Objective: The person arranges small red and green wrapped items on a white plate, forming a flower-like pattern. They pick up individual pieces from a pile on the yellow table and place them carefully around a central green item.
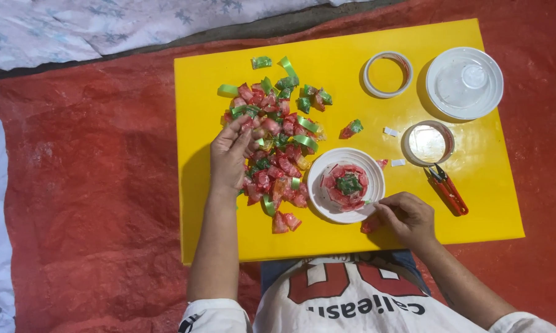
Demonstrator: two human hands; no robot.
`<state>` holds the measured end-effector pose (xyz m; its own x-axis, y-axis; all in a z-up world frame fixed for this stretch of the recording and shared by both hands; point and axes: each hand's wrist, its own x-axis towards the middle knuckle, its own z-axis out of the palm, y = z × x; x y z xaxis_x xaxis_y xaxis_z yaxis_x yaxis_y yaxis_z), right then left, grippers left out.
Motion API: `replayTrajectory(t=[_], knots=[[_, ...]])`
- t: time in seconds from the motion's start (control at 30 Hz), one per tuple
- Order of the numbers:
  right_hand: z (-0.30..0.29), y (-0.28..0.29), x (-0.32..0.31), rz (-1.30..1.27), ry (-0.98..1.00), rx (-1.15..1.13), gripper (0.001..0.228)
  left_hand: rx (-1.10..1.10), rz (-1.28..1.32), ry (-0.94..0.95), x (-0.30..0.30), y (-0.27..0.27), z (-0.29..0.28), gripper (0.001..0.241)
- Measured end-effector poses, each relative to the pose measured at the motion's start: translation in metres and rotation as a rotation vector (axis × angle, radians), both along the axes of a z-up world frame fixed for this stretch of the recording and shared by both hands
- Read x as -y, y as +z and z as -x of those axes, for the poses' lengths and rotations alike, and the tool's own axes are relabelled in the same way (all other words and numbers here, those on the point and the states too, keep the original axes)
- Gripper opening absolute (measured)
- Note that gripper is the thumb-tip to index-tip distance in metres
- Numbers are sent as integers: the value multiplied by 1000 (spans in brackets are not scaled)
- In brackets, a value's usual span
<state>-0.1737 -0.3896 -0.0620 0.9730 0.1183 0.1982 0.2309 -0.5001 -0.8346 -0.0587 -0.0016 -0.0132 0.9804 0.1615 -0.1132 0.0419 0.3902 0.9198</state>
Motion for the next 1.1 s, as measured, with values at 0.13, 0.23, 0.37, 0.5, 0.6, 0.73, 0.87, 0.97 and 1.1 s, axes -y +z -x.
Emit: replayTrajectory(t=[0.13,0.23,0.37,0.5,0.6,0.73,0.87,0.97,1.1], knots=[[0,2,-1,-4,-1,-25,8,-32,22,-3,2,-4,8,26],[1,0,-1,-7,-1,-15,8,-40,20,7,6,-10,13,24],[1,-1,-1,0,-4,-5,9,19,66,41,12,-7,22,21],[1,1,-1,1,-17,-26,9,-3,199,-56,22,7,35,22],[3,0,-2,5,-37,15,9,-5,339,-141,31,15,48,33],[0,3,-2,-55,-24,30,8,-18,413,-232,43,32,63,43],[4,32,-18,-84,-62,120,8,190,39,-181,62,32,79,39],[2,65,-43,-182,-7,134,11,356,-135,-157,80,30,92,49],[-16,96,-76,-475,134,-1,21,612,-386,-60,100,30,97,65]])
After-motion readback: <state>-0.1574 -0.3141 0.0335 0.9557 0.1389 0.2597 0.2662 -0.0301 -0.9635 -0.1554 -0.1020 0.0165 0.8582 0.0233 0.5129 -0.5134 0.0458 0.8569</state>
